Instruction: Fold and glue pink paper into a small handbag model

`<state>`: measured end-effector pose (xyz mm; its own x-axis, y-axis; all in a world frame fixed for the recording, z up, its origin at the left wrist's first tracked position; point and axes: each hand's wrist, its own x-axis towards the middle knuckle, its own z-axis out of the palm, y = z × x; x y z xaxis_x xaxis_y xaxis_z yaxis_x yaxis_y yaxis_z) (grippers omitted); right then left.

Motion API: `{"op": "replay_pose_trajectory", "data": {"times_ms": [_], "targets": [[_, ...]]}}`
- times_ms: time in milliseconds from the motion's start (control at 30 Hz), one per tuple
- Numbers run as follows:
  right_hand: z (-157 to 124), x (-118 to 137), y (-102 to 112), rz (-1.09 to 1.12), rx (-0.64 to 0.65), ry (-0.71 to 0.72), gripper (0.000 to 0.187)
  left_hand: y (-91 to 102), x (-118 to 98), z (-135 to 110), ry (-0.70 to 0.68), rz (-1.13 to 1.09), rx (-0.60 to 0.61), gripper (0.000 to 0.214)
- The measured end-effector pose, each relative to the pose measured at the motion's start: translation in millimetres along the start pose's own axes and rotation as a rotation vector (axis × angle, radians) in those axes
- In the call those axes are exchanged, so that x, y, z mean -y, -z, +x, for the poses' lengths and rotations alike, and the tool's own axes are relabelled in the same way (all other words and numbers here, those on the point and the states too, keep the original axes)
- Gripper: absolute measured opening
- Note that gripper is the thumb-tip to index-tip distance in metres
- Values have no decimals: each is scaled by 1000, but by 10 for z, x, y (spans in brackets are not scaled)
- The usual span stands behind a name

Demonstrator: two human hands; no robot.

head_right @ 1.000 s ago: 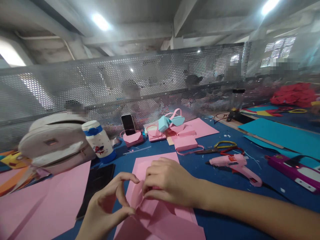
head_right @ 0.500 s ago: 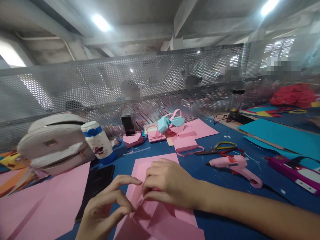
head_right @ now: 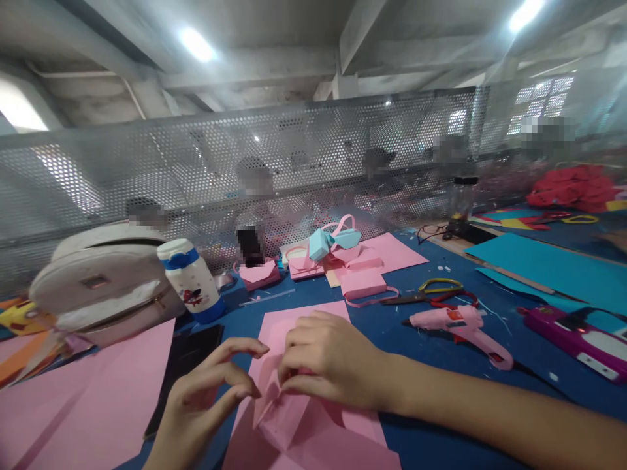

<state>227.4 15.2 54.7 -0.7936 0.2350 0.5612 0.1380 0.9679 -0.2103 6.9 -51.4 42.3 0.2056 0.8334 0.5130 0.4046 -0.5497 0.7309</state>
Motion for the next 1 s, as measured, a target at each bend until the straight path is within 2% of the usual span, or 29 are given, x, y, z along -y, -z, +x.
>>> {"op": "replay_pose_trajectory", "data": {"times_ms": [167,533,767,1000], "targets": [[-11,-4,-6,29,1,-9,14,-15,60,-10,11,-28,-9,44],[0,-11,6,6,5,-16,19,-55,91,-38,31,-109,81,16],[-8,-6,6,-5,6,-20,20,-31,18,4,-50,-64,81,13],[-1,-8,21,-31,25,-18,21,-35,-35,5,-31,-105,73,13]]}}
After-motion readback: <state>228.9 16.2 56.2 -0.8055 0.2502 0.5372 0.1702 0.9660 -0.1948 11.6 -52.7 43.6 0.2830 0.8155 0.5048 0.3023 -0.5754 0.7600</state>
